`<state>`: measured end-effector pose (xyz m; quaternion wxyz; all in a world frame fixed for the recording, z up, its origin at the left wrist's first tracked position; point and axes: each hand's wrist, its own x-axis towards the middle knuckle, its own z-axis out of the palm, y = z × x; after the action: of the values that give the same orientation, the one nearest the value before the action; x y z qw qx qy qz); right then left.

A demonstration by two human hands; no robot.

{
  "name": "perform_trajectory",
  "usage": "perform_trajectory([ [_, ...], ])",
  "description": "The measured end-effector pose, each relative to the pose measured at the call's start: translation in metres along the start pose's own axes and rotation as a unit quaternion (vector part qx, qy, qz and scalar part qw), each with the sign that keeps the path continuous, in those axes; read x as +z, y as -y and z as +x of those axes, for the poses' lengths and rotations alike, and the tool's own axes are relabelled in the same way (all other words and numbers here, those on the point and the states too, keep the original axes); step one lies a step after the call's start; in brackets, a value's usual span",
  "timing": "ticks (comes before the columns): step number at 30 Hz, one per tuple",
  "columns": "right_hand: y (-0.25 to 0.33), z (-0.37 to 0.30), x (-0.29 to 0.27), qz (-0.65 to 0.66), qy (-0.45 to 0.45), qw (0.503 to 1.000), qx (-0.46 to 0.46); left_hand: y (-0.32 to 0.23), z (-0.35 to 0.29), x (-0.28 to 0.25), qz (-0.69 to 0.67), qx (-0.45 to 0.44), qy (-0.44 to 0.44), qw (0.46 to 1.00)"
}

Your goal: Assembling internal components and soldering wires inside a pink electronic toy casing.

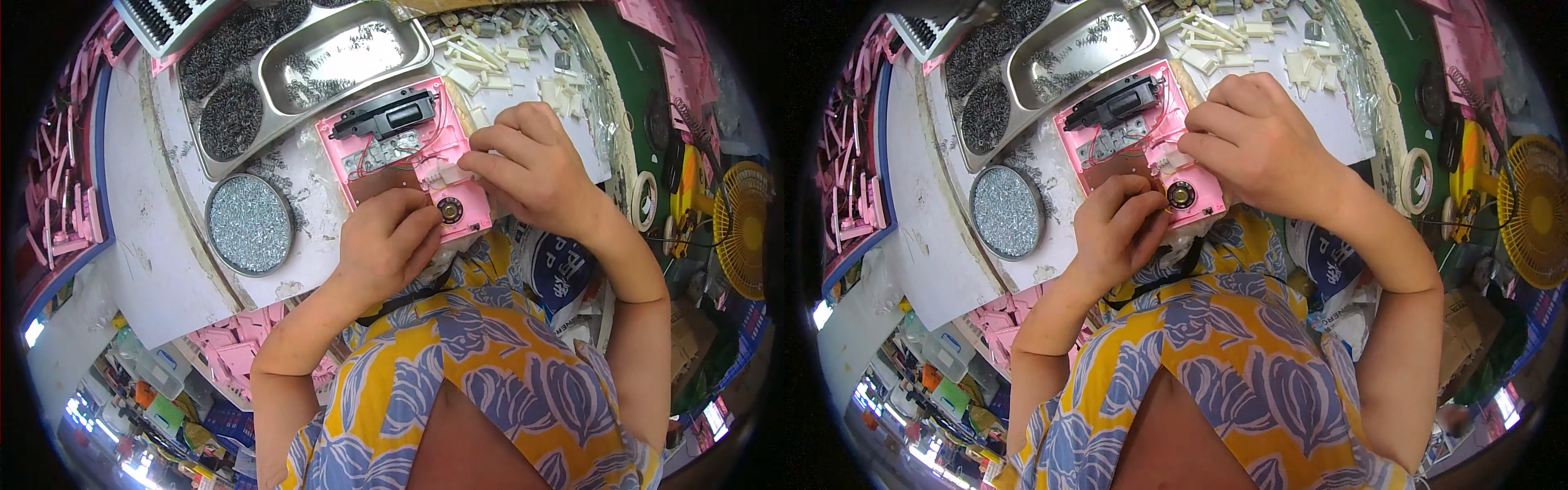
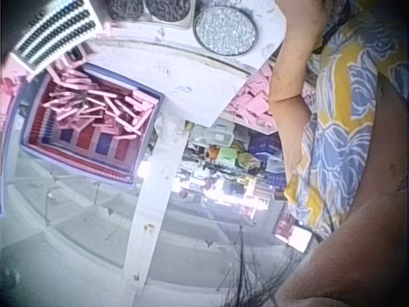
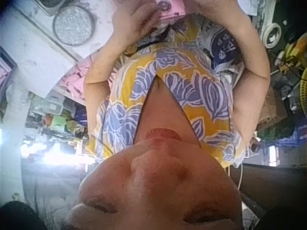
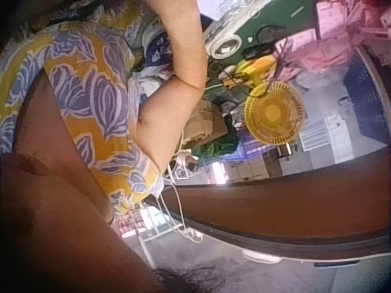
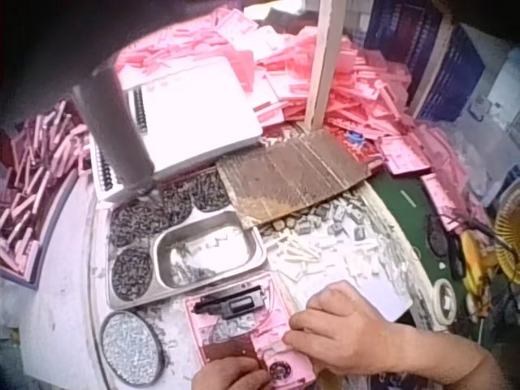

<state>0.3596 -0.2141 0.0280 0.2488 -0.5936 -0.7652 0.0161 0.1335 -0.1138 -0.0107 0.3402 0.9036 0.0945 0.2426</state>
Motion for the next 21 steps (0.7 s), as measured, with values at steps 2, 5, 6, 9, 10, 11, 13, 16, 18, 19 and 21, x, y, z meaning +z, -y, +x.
perform_trajectory([
  [2,0.007,-0.003,-0.003,-0.002,-0.004,1.000,0.024,0.000,0.001,-0.001,-0.004,0.000,-0.003,1.000],
  [5,0.009,-0.003,-0.001,0.021,0.003,0.999,0.041,0.000,-0.002,0.000,-0.005,-0.005,-0.006,1.000],
  [6,0.010,-0.003,-0.002,0.028,0.007,0.998,0.049,0.000,-0.001,0.000,-0.008,-0.002,-0.008,1.000],
  [9,-0.005,-0.012,0.011,0.141,-0.015,0.988,0.059,0.001,-0.001,0.000,-0.009,0.002,-0.004,1.000],
  [10,-0.009,-0.015,0.018,0.162,-0.028,0.984,0.065,0.001,0.000,0.000,-0.008,0.004,-0.002,1.000],
  [11,-0.012,-0.018,0.026,0.183,-0.042,0.980,0.072,0.000,0.000,0.000,-0.016,0.004,-0.002,1.000],
  [13,-0.013,-0.018,0.031,0.179,-0.044,0.981,0.066,0.001,0.000,0.001,-0.029,-0.001,-0.004,1.000],
  [16,-0.005,-0.007,0.025,0.088,0.021,0.995,0.044,0.000,0.005,0.000,0.001,0.010,0.016,1.000],
  [18,0.007,0.001,0.010,0.011,0.108,0.993,0.047,-0.002,0.002,-0.005,0.016,-0.014,0.051,0.998],
  [19,0.008,0.002,0.007,0.001,0.132,0.990,0.046,-0.001,0.005,-0.006,0.018,-0.016,0.066,0.998],
  [21,0.000,-0.001,0.005,0.085,0.080,0.993,0.033,0.001,0.007,-0.006,0.020,0.012,0.061,0.998],
])
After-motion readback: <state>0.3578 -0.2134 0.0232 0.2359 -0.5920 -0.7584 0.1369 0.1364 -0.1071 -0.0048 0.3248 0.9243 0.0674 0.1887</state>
